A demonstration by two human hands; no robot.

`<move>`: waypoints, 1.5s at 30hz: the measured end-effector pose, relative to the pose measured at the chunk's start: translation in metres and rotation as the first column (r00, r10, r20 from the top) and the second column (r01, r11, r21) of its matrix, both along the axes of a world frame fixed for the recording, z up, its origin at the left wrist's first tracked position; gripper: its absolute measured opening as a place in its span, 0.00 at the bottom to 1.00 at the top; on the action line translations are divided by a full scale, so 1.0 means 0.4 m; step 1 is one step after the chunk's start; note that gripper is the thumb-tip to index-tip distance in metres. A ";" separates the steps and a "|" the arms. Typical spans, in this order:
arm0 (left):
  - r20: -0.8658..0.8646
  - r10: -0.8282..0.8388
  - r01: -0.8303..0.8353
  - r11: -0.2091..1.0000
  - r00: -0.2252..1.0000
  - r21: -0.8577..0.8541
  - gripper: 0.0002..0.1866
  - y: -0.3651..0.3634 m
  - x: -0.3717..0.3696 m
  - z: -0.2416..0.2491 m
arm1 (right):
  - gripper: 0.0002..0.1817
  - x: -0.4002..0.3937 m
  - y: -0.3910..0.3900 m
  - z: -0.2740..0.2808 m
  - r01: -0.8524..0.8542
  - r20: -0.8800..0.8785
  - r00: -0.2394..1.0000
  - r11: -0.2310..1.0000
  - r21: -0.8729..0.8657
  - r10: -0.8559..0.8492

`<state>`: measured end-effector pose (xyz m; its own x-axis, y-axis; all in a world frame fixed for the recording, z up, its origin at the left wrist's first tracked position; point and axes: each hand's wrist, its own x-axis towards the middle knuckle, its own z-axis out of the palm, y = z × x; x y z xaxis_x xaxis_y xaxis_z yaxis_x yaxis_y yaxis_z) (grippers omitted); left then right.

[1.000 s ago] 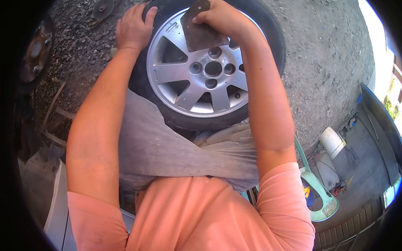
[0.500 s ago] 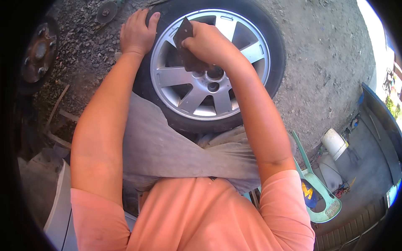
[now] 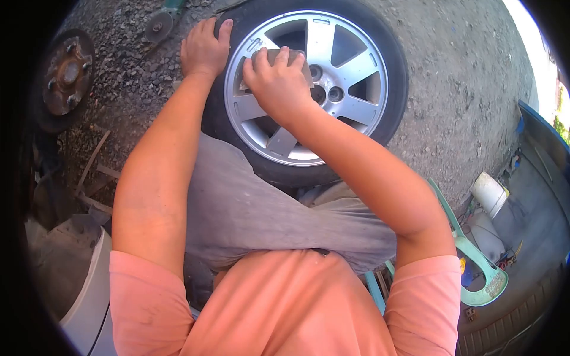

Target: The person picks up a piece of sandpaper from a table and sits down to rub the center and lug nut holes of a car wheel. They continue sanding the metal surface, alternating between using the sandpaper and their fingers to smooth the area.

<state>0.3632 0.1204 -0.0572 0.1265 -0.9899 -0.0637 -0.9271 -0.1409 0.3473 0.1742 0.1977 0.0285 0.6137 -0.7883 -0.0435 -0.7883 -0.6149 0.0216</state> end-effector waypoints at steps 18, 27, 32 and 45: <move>0.019 -0.012 0.012 1.000 1.000 -0.014 0.34 -0.005 0.001 0.012 | 0.26 0.025 -0.009 -0.041 0.065 0.005 0.998 0.995 -0.076 -0.064; 0.063 -0.012 0.017 0.996 0.998 -0.087 0.33 -0.008 -0.002 0.008 | 0.27 0.030 -0.007 -0.030 0.125 -0.035 0.991 0.988 -0.091 -0.129; 0.008 -0.011 0.012 1.000 1.000 -0.028 0.35 -0.002 0.003 -0.004 | 0.27 0.034 -0.022 -0.056 0.147 0.017 0.989 0.988 -0.052 -0.146; 0.016 -0.018 0.017 0.999 1.000 0.049 0.35 -0.003 0.003 0.014 | 0.32 0.080 -0.012 -0.041 0.299 -0.123 0.948 0.954 0.019 -0.295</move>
